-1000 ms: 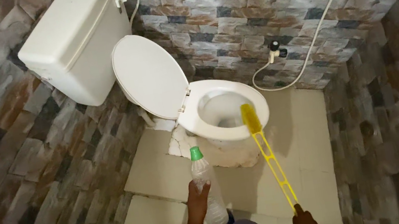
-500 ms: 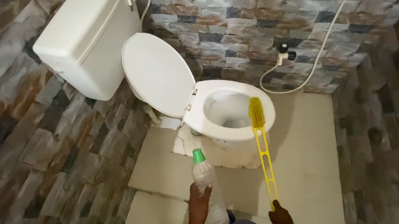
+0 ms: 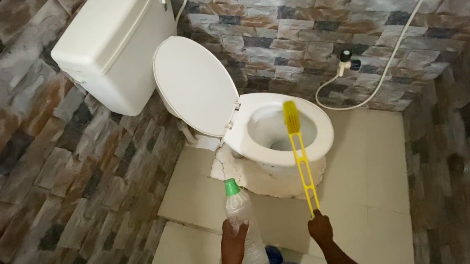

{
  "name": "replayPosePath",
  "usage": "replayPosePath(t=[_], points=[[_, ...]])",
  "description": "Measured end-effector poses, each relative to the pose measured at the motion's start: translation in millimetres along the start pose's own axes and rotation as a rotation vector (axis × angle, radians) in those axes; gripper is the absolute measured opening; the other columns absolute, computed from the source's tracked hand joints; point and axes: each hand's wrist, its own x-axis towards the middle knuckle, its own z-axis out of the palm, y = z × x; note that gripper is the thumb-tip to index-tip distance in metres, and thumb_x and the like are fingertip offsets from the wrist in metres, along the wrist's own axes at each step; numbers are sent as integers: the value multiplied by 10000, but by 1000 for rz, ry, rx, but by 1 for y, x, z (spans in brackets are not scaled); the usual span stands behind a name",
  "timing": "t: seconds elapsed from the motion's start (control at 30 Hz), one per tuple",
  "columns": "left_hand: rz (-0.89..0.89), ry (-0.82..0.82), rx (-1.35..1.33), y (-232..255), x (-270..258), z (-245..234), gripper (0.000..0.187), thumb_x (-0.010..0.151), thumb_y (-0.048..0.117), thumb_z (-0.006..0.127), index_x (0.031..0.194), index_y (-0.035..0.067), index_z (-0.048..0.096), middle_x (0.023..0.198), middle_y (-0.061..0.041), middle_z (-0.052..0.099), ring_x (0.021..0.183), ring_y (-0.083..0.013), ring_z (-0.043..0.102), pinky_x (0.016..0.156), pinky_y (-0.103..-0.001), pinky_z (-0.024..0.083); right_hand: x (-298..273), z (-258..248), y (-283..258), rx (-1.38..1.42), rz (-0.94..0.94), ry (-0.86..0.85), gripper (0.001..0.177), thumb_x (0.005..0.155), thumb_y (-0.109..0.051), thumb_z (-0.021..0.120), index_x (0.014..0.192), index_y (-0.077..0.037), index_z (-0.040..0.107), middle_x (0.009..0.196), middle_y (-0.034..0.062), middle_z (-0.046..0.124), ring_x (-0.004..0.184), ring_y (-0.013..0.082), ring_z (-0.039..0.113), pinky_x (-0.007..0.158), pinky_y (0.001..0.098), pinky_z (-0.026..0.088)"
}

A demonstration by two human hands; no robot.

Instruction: The person scrubs the inside of a toilet bowl with a yellow toilet brush while holding a plastic bottle in the other hand. The person repeatedly scrubs the bowl interior and does not flush or wipe the exterior.

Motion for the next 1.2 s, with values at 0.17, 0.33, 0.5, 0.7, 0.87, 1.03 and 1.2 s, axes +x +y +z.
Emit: replayPosePath(t=[0.17, 0.33, 0.5, 0.7, 0.87, 1.03, 1.2], points=[[47, -5, -48, -13, 5, 5, 576, 915, 402, 714, 1321, 29, 550, 1188, -146, 684, 1089, -247, 636, 957, -390, 510, 31, 2, -23, 66, -74, -9, 438, 864, -179, 614, 1266, -15, 561, 1001, 231, 704, 801, 388, 733, 752, 480, 620], [1, -12, 93, -16, 9, 9, 576, 918, 397, 708, 1335, 42, 529, 1180, -130, 676, 1077, -239, 648, 946, -387, 521, 13, -46, -86, 33, 195, -11, 315, 916, -151, 560, 1217, -144, 650, 998, 256, 647, 898, 448, 698, 786, 547, 580], [76, -39, 48, -23, 11, 14, 592, 919, 403, 707, 1341, 17, 550, 1189, -145, 690, 1078, -250, 639, 957, -387, 512, 1, -52, -89, -13, 173, -24, 313, 937, -175, 541, 1229, -138, 646, 1009, 239, 633, 928, 419, 700, 797, 526, 590], [4, -72, 48, -29, 24, 24, 688, 923, 421, 740, 1416, 25, 469, 1277, -122, 641, 1157, -227, 585, 1010, -377, 471, -9, -51, -60, -24, 128, -37, 377, 916, -157, 549, 1282, -182, 639, 1030, 229, 616, 945, 417, 676, 813, 532, 576], [89, -74, 139, -31, 23, 33, 700, 937, 431, 752, 1407, -3, 468, 1304, -168, 619, 1191, -248, 560, 1038, -376, 448, -32, -45, -21, -45, -5, -37, 514, 817, -152, 645, 1327, -157, 589, 992, 233, 617, 897, 408, 674, 824, 511, 574], [155, -68, 160, -26, 27, 34, 679, 914, 476, 708, 1352, -3, 511, 1275, -169, 644, 1193, -282, 607, 1044, -389, 455, -52, -16, 17, 43, -155, -45, 423, 822, -104, 633, 1244, -135, 632, 930, 213, 705, 847, 398, 685, 768, 505, 578], [112, -48, 248, -12, 28, 32, 675, 919, 489, 683, 1363, 12, 507, 1282, -165, 641, 1200, -278, 618, 1043, -391, 460, -30, -41, -15, 272, -30, -189, 275, 819, -93, 658, 1087, -138, 696, 886, 220, 738, 797, 372, 707, 732, 476, 575]])
